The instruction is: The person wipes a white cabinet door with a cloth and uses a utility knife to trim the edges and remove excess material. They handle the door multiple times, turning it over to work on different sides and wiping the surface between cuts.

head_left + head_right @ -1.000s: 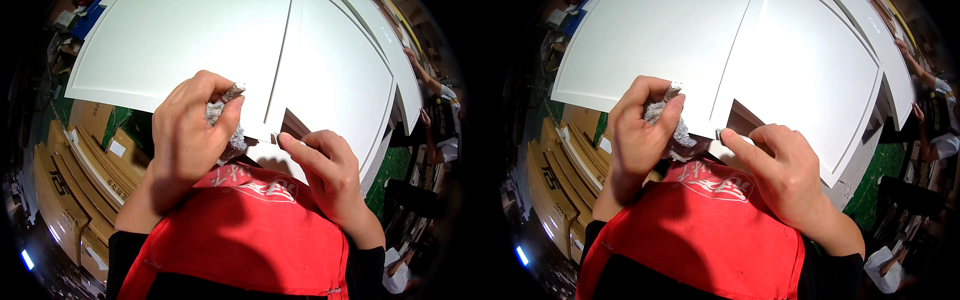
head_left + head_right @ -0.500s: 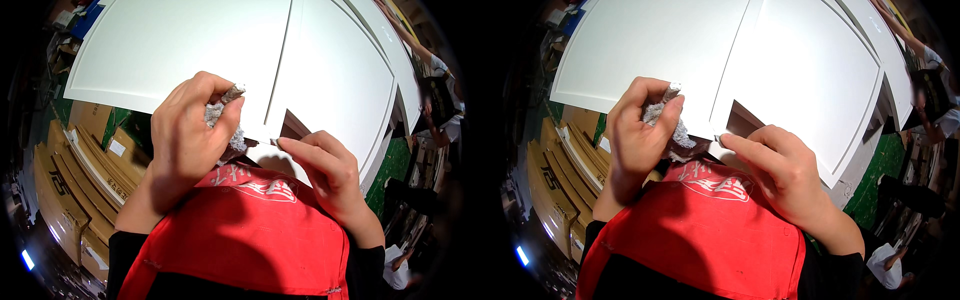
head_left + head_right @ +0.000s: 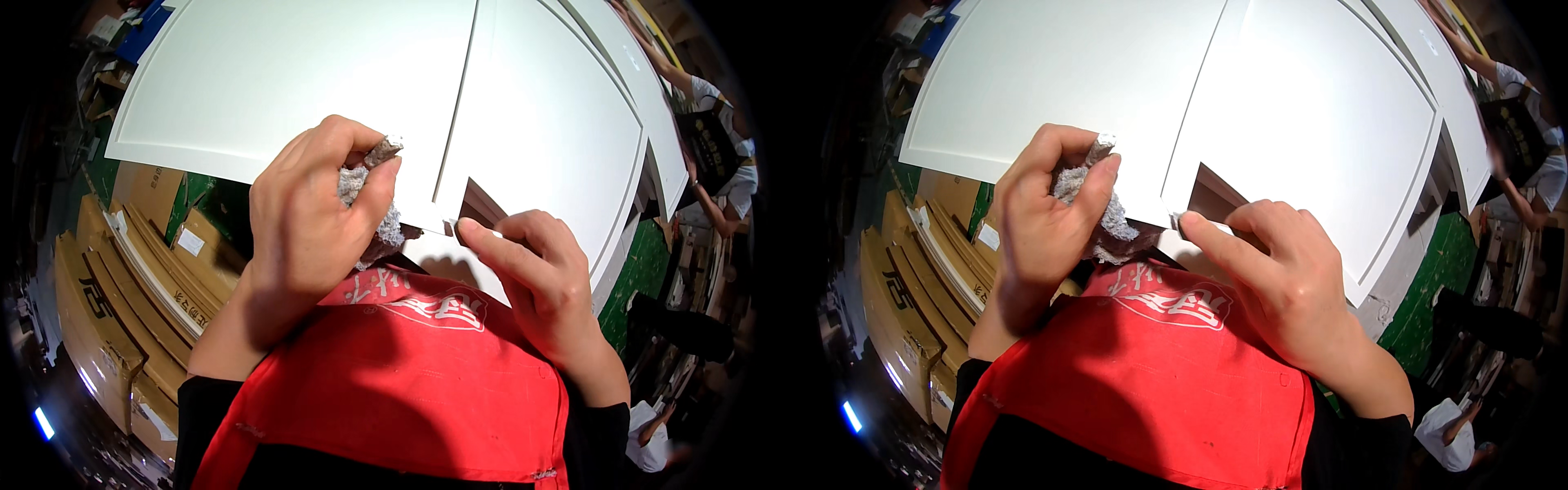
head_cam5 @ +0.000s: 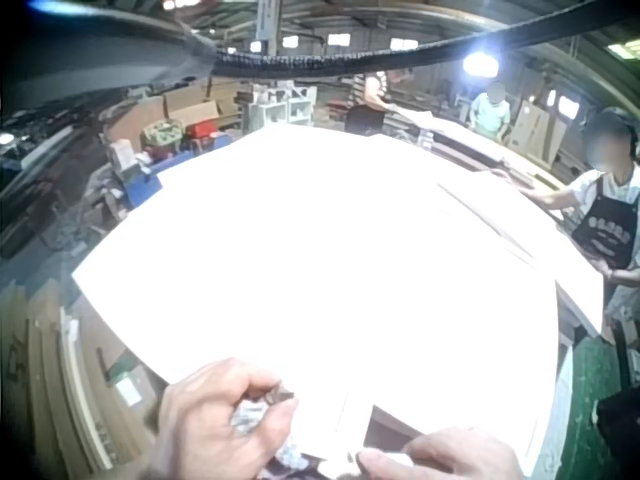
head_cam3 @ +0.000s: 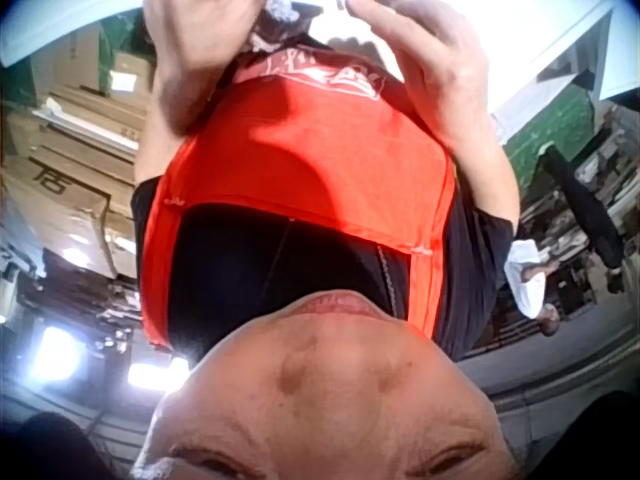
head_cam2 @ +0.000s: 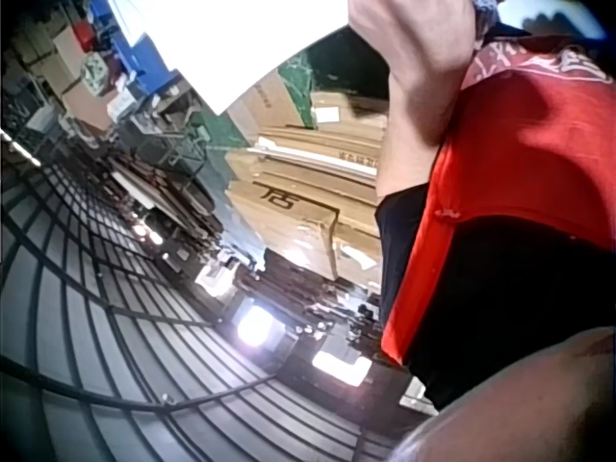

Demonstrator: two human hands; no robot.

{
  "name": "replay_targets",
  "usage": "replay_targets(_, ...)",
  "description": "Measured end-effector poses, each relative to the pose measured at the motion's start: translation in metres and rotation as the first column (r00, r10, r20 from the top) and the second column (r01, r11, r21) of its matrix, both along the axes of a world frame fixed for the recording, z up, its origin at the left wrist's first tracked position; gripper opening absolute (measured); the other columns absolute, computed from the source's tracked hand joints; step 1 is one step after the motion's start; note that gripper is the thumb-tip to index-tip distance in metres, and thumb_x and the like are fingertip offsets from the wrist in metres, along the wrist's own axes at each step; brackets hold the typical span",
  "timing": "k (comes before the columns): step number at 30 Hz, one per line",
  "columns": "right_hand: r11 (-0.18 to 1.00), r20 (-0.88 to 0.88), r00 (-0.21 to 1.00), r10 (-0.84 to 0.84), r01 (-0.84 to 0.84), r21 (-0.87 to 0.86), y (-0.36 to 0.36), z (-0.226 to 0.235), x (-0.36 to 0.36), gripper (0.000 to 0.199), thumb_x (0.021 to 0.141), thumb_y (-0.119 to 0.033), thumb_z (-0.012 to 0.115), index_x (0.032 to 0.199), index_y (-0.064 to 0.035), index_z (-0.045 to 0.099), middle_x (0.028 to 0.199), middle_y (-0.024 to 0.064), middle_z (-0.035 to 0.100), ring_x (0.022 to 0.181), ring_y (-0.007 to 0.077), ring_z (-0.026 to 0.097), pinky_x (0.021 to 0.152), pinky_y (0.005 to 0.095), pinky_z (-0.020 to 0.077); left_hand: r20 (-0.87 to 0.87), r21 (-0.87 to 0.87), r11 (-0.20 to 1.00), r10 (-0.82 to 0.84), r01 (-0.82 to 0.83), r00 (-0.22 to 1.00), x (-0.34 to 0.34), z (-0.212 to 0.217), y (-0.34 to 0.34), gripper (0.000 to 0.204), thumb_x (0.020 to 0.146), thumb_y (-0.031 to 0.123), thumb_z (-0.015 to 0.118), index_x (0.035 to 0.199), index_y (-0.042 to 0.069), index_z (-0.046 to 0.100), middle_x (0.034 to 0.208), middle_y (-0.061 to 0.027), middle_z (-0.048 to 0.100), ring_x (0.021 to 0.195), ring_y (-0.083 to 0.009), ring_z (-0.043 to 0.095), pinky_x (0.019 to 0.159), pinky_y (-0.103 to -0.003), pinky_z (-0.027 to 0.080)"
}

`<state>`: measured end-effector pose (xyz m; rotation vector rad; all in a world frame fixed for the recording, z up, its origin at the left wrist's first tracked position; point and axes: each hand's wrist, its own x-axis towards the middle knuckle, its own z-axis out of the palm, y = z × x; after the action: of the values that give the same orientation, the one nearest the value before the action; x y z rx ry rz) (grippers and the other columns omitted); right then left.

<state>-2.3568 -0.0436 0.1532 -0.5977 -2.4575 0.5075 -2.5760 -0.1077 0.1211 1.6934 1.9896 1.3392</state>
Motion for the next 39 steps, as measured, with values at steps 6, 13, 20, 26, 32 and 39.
replay_targets(6,0.976,-0.006,1.000,0.008,-0.009,-0.220,0.001,-0.004,0.000,0.041,0.073,-0.006,0.081,0.112,-0.0112,0.071,0.081,0.0068,0.061,0.070,0.0207,0.059,0.057,0.0316,0.0449,-0.007,-0.019,1.000,0.019,-0.019,1.000,0.000,0.000,0.001,0.015,0.084,0.003,0.072,0.095,0.000,0.063,0.081,-0.0052,0.065,0.075,-0.0102,0.060,0.070,-0.025,0.050)
replay_targets(13,0.910,0.013,0.999,0.037,-0.029,-0.413,0.007,-0.001,0.005,0.042,0.077,-0.002,0.078,0.117,-0.0112,0.070,0.082,0.0090,0.061,0.070,0.0209,0.060,0.057,0.0316,0.0452,0.017,0.026,0.998,0.058,-0.059,0.998,0.003,0.000,0.002,0.013,0.080,0.007,0.074,0.088,0.004,0.064,0.079,-0.0094,0.066,0.073,-0.0258,0.066,0.065,-0.034,0.052)
replay_targets(20,0.995,0.013,1.000,0.027,-0.025,-0.094,0.003,-0.018,0.000,0.045,0.073,-0.008,0.082,0.116,-0.0120,0.070,0.081,0.0063,0.060,0.069,0.0202,0.057,0.057,0.0320,0.0432,0.021,0.054,0.998,0.024,-0.025,0.999,0.002,0.000,0.002,0.014,0.081,0.005,0.073,0.091,0.003,0.063,0.080,-0.0082,0.066,0.074,-0.0209,0.064,0.067,-0.031,0.051)
replay_targets(26,0.997,0.118,0.993,0.002,-0.011,0.076,-0.002,-0.020,0.000,0.047,0.072,-0.015,0.082,0.116,-0.0121,0.069,0.081,0.0040,0.057,0.069,0.0180,0.054,0.057,0.0313,0.0388,0.024,0.048,0.998,0.037,-0.038,0.999,0.001,-0.002,0.002,0.013,0.080,0.005,0.073,0.088,0.003,0.063,0.078,-0.0097,0.066,0.073,-0.0260,0.066,0.065,-0.035,0.052)
replay_targets(32,0.990,0.090,0.996,0.005,-0.018,0.141,-0.003,-0.008,0.002,0.047,0.073,-0.016,0.079,0.119,-0.0118,0.068,0.084,0.0031,0.056,0.070,0.0168,0.054,0.058,0.0304,0.0366,-0.001,0.057,0.998,0.033,-0.033,0.999,0.001,0.001,0.003,0.013,0.080,0.006,0.074,0.088,0.004,0.063,0.078,-0.0099,0.066,0.073,-0.0261,0.066,0.065,-0.035,0.052)
replay_targets(39,0.975,0.226,0.974,-0.002,-0.048,0.216,-0.006,0.009,-0.007,0.046,0.077,-0.016,0.073,0.122,-0.0086,0.066,0.084,0.0033,0.055,0.073,0.0166,0.053,0.060,0.0311,0.0365,-0.003,0.009,1.000,0.008,-0.008,1.000,-0.001,0.000,0.001,0.017,0.083,0.004,0.073,0.096,0.000,0.063,0.083,-0.0082,0.066,0.078,-0.0152,0.063,0.073,-0.028,0.051)
